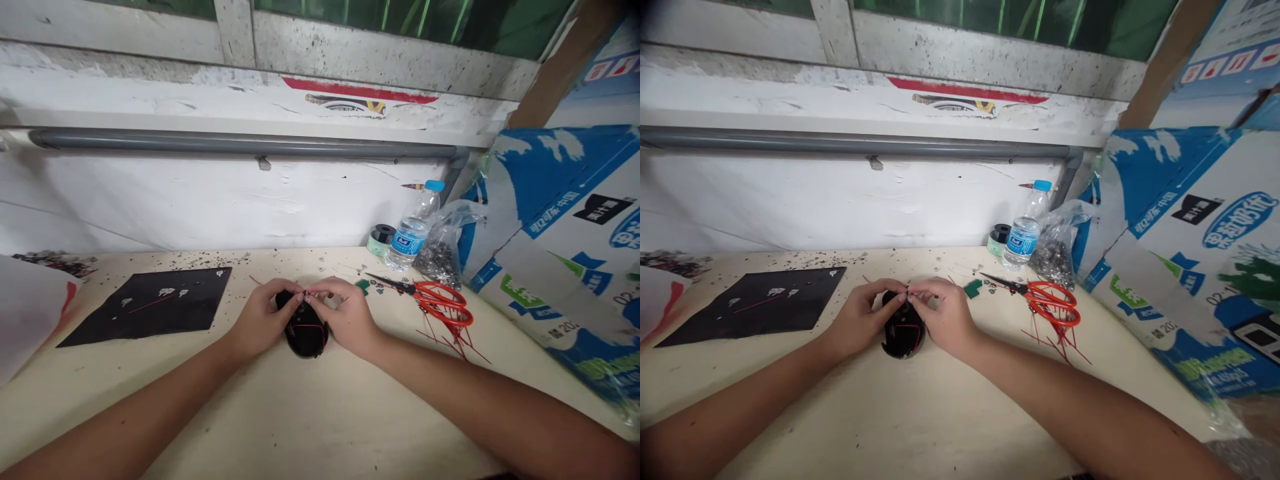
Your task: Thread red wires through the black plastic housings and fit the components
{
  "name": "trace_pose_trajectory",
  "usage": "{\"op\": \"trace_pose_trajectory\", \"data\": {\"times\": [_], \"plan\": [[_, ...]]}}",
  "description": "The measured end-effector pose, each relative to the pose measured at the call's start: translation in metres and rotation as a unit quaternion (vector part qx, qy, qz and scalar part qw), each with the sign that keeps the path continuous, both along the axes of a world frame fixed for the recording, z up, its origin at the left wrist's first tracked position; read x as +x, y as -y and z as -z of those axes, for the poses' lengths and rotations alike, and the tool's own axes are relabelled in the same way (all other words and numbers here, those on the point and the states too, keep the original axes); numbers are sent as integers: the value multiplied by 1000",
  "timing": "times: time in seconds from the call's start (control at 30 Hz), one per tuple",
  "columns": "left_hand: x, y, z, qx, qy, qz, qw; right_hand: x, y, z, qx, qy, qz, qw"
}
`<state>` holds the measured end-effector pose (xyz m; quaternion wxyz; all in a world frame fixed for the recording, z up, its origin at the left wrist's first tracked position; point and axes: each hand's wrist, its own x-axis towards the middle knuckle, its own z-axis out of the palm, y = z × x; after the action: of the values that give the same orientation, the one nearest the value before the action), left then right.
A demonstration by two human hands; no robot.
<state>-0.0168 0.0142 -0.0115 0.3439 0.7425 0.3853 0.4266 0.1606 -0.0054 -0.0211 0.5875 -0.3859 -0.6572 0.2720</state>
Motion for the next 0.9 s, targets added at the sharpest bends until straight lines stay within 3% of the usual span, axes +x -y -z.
{"op": "trace_pose_trajectory", "data": {"times": [0.53,0.9], "plan": [[-1,7,-6,-14,-29,23,999,1,5,3,28,45,0,999],[-1,7,-6,11,-41,24,999,-4,5,6,4,46,7,999]]}}
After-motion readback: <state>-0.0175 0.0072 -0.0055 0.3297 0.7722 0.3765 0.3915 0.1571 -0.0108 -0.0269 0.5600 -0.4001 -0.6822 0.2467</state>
